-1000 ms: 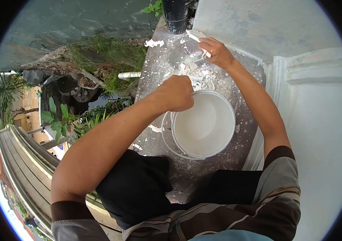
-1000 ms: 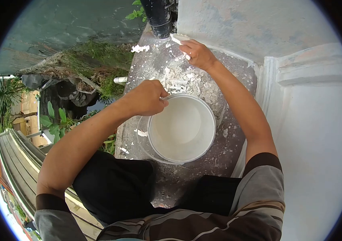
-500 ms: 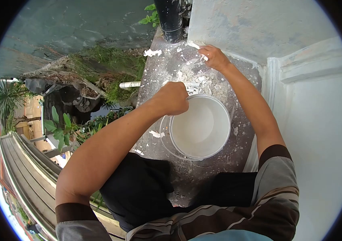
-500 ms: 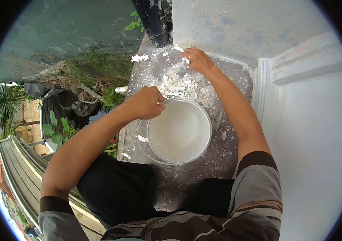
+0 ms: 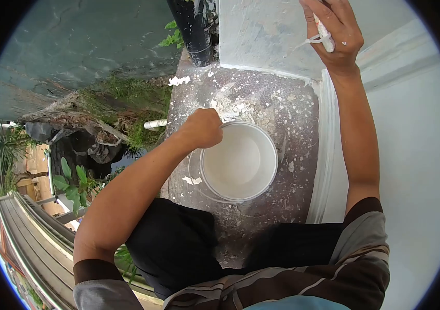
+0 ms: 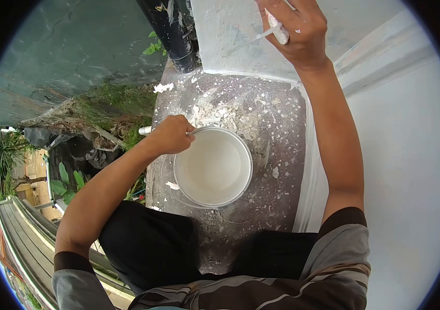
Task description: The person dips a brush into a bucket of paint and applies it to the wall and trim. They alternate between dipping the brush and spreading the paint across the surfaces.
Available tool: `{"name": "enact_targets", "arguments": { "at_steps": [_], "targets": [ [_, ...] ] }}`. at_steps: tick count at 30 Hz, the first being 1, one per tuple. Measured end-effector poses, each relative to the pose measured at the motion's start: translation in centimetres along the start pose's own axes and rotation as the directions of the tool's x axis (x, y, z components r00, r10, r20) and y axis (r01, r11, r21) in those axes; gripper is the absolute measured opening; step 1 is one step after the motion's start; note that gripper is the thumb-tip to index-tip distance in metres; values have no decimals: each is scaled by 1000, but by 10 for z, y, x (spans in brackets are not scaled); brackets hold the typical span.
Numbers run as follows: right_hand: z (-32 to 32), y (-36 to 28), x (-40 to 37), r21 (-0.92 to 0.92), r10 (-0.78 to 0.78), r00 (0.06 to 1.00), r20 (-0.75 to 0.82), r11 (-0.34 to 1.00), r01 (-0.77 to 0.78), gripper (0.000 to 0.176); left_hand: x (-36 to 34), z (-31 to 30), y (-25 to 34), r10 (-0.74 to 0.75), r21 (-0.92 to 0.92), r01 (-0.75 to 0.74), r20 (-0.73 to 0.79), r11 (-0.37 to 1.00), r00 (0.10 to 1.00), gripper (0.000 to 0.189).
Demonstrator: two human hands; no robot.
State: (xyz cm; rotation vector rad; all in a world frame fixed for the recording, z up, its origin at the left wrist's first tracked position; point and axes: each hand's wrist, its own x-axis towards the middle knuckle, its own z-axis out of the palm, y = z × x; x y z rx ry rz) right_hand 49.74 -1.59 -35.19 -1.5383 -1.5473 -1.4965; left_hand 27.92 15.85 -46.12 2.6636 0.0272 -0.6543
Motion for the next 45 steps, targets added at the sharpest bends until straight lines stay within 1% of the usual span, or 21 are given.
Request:
{"name": "enact_targets", "arguments": {
  "at_steps": [1,3,5,7,8,9,13,15,17,19,21,24,25,28,30,32,34,37,40,43,45],
  "targets": [
    [2,6,2,-49,-51,998,-46,998,49,19,-1,1,0,2,-7,-2,4,1000,1000,30],
    [15,-5,-36,-17,63,985,163,998,-61,27,0,0,-1,3,-12,-3,6,1000,1000,31],
    [39,-33,-99,-56,103,918,382,995,-88,19,-1,1,-1,24,29,-24,8,999,1000,31],
    [56,-70,-162,30,82,834,545,993,-117,8,5,6,-4,-16,9,16,2,1000,1000,27],
    [60,-84,-198,60,119,716,688,974,-219,6,6,9,-4,-15,6,15,-1,1000,1000,27],
    [63,-91,-223,48,135,524,841,946,-322,11,7,9,-5,-16,4,16,-11,1000,1000,27],
    [75,-63,-241,165,150,469,870,809,-564,30,7,11,-7,-50,12,51,-31,999,998,27],
    [75,-35,-200,238,223,550,805,727,-644,32,7,10,-5,-29,20,30,-19,999,999,26],
    [63,-15,-140,212,387,598,702,688,-694,32,7,6,-5,-26,27,27,-20,999,999,26],
    [44,2,-89,321,375,763,526,744,-586,29,6,7,-2,-33,16,33,-19,999,999,26],
    [15,3,-36,332,262,893,366,860,-389,26,5,7,0,-47,5,47,-13,999,999,26],
    [2,-10,18,186,56,990,130,979,-80,15,6,6,-2,-65,9,65,-8,998,998,26],
    [9,-16,19,171,63,995,83,982,-76,17,7,7,-2,-68,13,68,0,998,998,27],
    [64,-32,-34,72,95,975,199,991,-111,16,7,9,-3,-68,35,68,3,997,998,28],
    [96,-64,-88,-54,42,929,367,998,-24,7,4,10,-4,-60,47,61,-17,997,998,29],
    [110,-104,-135,39,42,824,564,996,-78,6,3,10,-4,-75,34,76,-19,997,997,29],
    [123,-126,-176,120,18,723,691,983,-139,9,4,9,-4,-102,-3,102,1,995,995,29],
    [137,-136,-195,211,93,627,774,895,-393,12,7,14,-6,-81,13,82,-30,997,996,28],
    [145,-123,-197,143,192,542,818,845,-515,19,9,15,-6,-127,-20,127,-9,992,992,28],
    [140,-87,-171,240,269,610,746,746,-622,23,14,22,-12,-88,20,89,-22,996,996,29],
    [127,-60,-124,224,485,605,632,633,-741,19,13,19,-10,-90,24,90,-23,996,996,29]
  ]
}}
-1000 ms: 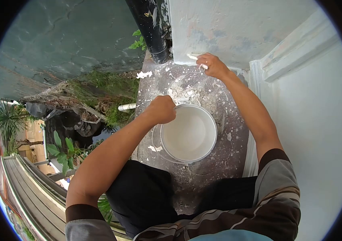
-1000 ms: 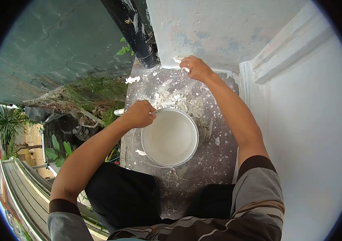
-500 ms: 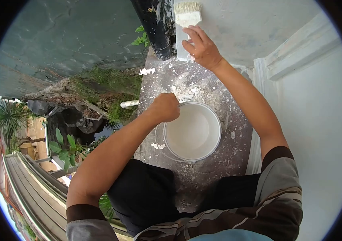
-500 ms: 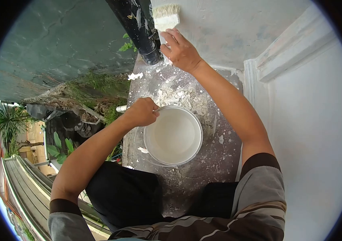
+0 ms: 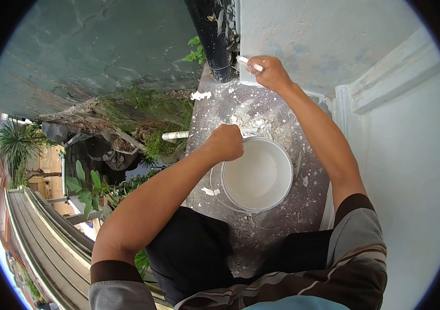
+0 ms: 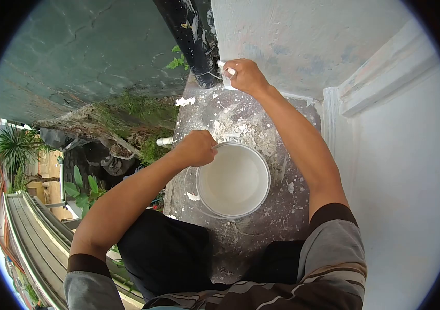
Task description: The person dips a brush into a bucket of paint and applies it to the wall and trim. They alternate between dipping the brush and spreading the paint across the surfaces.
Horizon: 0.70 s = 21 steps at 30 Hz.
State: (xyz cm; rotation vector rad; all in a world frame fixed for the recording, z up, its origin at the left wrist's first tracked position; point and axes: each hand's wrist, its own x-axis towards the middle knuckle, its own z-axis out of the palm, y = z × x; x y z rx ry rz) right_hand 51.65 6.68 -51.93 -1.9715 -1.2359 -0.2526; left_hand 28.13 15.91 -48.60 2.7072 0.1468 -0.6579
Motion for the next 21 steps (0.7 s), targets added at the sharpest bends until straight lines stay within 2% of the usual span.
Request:
{"name": "enact_targets", "arguments": {
  "at_steps": [1,2,3,4,6,7,9,10,11,13,15,16,17,19,21],
  "targets": [
    [-29,-20,17,52,29,1000,-6,998,-29,14,-1,-1,1,-1,3,1,3,1000,1000,29],
    [-51,-41,30,29,53,998,-36,998,-52,18,-1,1,1,-5,-14,5,15,1000,1000,29],
    [-67,-54,41,-48,-156,976,-152,987,150,16,2,3,-1,-10,-32,10,19,999,1000,29],
    [-84,-67,50,-149,-362,898,-248,931,334,15,4,3,-2,-13,-46,14,23,999,1000,29],
    [-127,-106,64,-249,-538,795,-280,840,482,20,2,-1,0,37,5,-37,20,999,999,29],
    [-144,-124,75,-303,-634,710,-308,773,558,19,1,-3,1,63,33,-63,20,997,998,30],
    [-167,-153,95,-421,-792,506,-340,610,671,18,-1,0,1,46,27,-46,19,999,999,29],
    [-167,-147,104,-495,-824,466,-322,566,659,20,-1,-2,1,40,30,-41,9,999,999,29],
    [-159,-142,99,-439,-734,592,-333,676,592,19,-1,-5,2,41,27,-42,17,999,999,29],
    [-124,-103,79,-507,-643,720,-263,727,464,21,-6,-8,3,37,14,-37,37,999,999,29],
    [-77,-59,35,-600,-614,777,-136,675,429,19,-6,-6,1,32,16,-32,20,999,999,29],
    [-59,-46,6,-576,-576,817,-29,678,457,16,-4,-4,-2,44,33,-44,6,998,999,29],
    [-39,-32,-23,-575,-545,834,84,657,487,2,-3,-1,-4,56,46,-56,-1,997,998,29],
    [-5,2,-78,-424,-335,908,252,805,415,6,-3,0,-3,-1,5,1,18,1000,1000,29],
    [-10,27,-91,-307,-106,898,428,917,254,13,-1,-1,0,-18,-4,18,39,1000,999,30]
  ]
}}
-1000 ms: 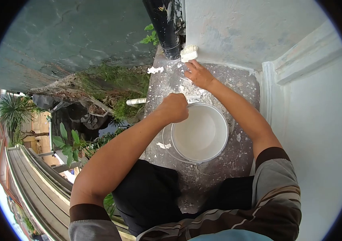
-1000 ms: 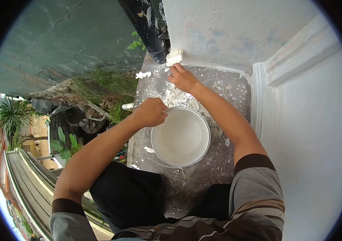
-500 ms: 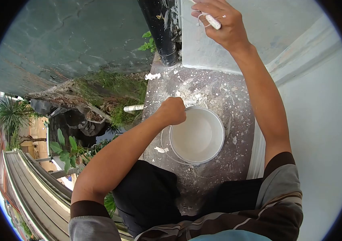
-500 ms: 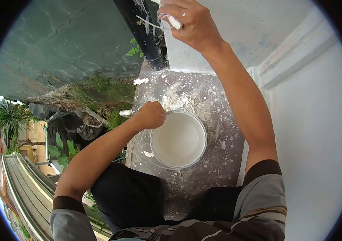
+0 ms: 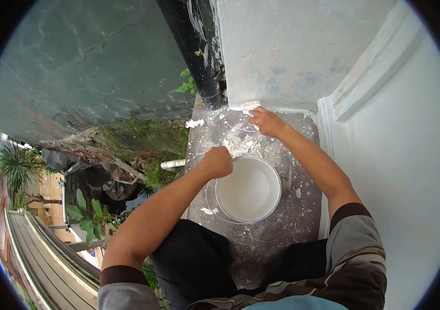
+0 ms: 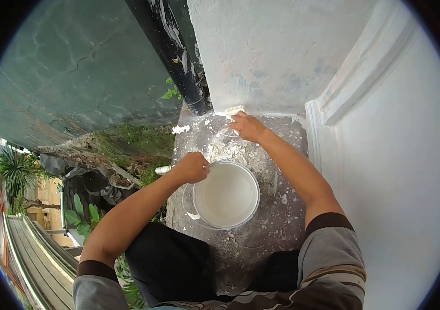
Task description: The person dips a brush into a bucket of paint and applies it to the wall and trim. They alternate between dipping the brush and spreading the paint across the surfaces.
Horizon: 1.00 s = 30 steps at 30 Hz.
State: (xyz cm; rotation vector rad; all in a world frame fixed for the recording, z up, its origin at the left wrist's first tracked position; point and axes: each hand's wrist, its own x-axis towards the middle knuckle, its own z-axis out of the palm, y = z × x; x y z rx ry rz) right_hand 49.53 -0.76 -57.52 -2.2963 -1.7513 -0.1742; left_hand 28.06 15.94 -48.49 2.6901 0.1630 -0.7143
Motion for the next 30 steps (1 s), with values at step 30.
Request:
{"name": "enact_targets", "arguments": {
  "at_steps": [30],
  "targets": [
    [-169,23,-26,215,117,914,-388,976,-34,23,5,-10,-9,189,90,-190,20,978,982,25]
  ]
}}
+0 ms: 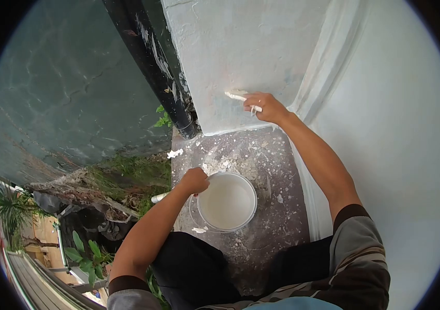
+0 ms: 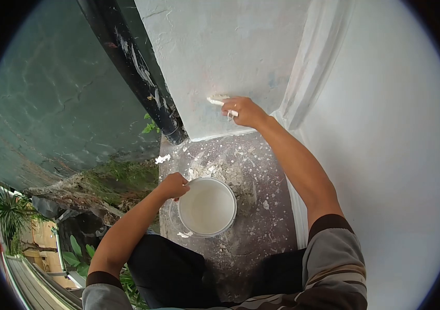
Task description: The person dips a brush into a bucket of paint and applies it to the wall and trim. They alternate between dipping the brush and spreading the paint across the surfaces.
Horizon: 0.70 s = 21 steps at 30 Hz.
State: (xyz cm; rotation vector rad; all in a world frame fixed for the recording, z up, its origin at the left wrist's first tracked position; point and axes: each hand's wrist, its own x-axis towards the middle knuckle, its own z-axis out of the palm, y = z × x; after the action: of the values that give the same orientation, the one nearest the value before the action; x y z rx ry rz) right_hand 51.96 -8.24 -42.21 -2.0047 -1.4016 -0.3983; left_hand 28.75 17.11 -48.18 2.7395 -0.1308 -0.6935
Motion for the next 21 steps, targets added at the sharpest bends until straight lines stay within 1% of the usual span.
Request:
{"name": "enact_targets", "arguments": {
  "at_steps": [1,2,3,4,6,7,9,11,12,14,15,16,18,20,21],
  "targets": [
    [-36,-2,19,47,33,985,-172,999,-25,24,-4,0,1,9,2,-9,2,1000,1000,29],
    [-76,-16,37,61,139,960,-242,990,-128,24,-6,-1,2,18,5,-18,4,1000,1000,33],
    [-110,-24,52,-14,34,962,-272,999,-40,25,-8,-3,5,-34,-86,36,26,996,999,30],
    [-137,-30,63,-159,-123,944,-307,984,76,23,-11,-5,7,-52,-114,56,36,992,998,30],
    [-172,-51,82,-309,-359,858,-367,917,251,23,-9,-8,11,-90,-172,97,47,980,995,28],
    [-177,-63,88,-378,-435,814,-385,879,290,20,-3,-3,6,-26,-78,28,27,997,999,27],
    [-171,-85,99,-515,-580,707,-405,783,348,14,-4,-4,9,-55,-148,58,29,987,998,21],
    [-125,-60,86,-496,-458,814,-358,832,250,18,-5,-2,8,-65,-192,67,19,979,998,18],
    [-96,-42,73,-487,-395,856,-334,850,202,20,-6,-1,7,-53,-171,54,5,984,999,21],
    [-28,-17,34,-454,-321,922,-215,869,197,17,-9,-1,5,-38,-131,34,-26,991,999,28],
    [5,-7,10,-453,-266,948,-177,877,161,16,-11,0,5,-65,-156,61,-21,986,998,27],
    [33,1,-13,-457,-215,967,-136,880,132,15,-11,-2,5,-92,-183,86,-24,979,996,27],
    [80,5,-60,-409,-98,995,10,908,94,18,-13,0,8,-124,-207,119,-11,971,992,26],
    [115,28,-98,-345,2,984,178,937,61,20,-11,-4,9,-139,-198,134,-12,971,990,26],
    [111,30,-101,-278,59,960,272,960,20,21,-12,-3,9,-137,-188,132,-17,973,990,26]
  ]
}}
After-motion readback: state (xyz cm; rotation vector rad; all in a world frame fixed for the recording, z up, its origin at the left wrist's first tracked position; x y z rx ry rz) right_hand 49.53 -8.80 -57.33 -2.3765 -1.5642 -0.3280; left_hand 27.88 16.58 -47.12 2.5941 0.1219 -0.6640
